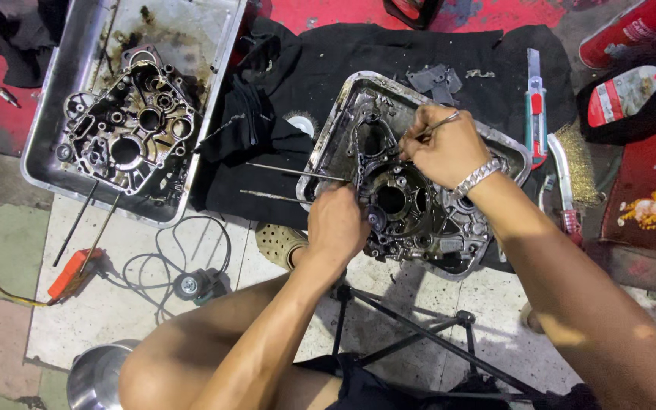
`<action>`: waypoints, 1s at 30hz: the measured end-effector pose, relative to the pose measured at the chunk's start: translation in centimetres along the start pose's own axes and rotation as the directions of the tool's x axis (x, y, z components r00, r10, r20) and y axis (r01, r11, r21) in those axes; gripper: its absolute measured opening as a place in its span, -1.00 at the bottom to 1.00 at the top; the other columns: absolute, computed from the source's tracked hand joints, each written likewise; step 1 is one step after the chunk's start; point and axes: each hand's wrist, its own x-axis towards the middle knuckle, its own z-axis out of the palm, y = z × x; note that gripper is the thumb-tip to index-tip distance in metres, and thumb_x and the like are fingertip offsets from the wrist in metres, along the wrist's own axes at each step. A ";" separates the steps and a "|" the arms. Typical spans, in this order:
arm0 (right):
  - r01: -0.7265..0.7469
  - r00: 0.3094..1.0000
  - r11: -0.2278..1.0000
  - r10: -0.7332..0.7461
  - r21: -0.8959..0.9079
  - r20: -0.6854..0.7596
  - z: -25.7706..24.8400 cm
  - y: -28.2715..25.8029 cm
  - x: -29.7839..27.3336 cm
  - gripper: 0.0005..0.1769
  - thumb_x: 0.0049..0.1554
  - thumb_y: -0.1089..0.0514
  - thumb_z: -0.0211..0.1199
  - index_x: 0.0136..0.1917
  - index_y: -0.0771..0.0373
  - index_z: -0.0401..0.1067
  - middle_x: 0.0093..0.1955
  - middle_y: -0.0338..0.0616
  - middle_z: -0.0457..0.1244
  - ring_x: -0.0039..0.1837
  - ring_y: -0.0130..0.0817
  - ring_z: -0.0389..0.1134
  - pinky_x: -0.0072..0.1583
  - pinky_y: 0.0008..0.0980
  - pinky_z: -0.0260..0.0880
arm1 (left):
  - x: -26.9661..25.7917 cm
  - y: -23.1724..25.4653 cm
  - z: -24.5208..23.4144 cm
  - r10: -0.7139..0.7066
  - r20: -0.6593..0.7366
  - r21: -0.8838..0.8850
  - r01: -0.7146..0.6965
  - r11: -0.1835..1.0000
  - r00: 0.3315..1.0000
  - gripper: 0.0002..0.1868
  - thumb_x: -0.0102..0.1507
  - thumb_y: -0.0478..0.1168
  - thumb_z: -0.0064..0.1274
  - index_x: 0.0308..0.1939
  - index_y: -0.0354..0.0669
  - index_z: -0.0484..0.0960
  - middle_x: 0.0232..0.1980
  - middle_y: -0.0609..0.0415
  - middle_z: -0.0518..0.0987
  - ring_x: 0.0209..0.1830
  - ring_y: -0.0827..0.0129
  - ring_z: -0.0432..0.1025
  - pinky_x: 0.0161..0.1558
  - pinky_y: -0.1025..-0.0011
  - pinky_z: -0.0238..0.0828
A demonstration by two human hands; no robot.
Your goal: The person cleans a disassembled engine casing using a wire brush, a metal pick, and a spray lubricant. They scrub and scrape various internal surfaces and crevices, then spray the part and continue cleaning before setting the casing aside.
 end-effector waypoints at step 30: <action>-0.078 0.983 0.995 0.087 -0.067 0.160 0.9 -0.3 1.3 -0.88 0.12 0.21 0.37 -0.18 0.26 0.47 -0.25 -0.13 0.47 -0.23 -0.43 0.51 -0.19 -0.41 0.44 | 1.2 2.7 -2.2 -0.110 0.052 -0.031 0.112 0.993 0.993 -0.43 0.07 -0.35 0.24 0.16 -0.49 0.55 -0.06 -0.33 0.57 -0.07 -0.19 0.50 -0.07 0.03 0.46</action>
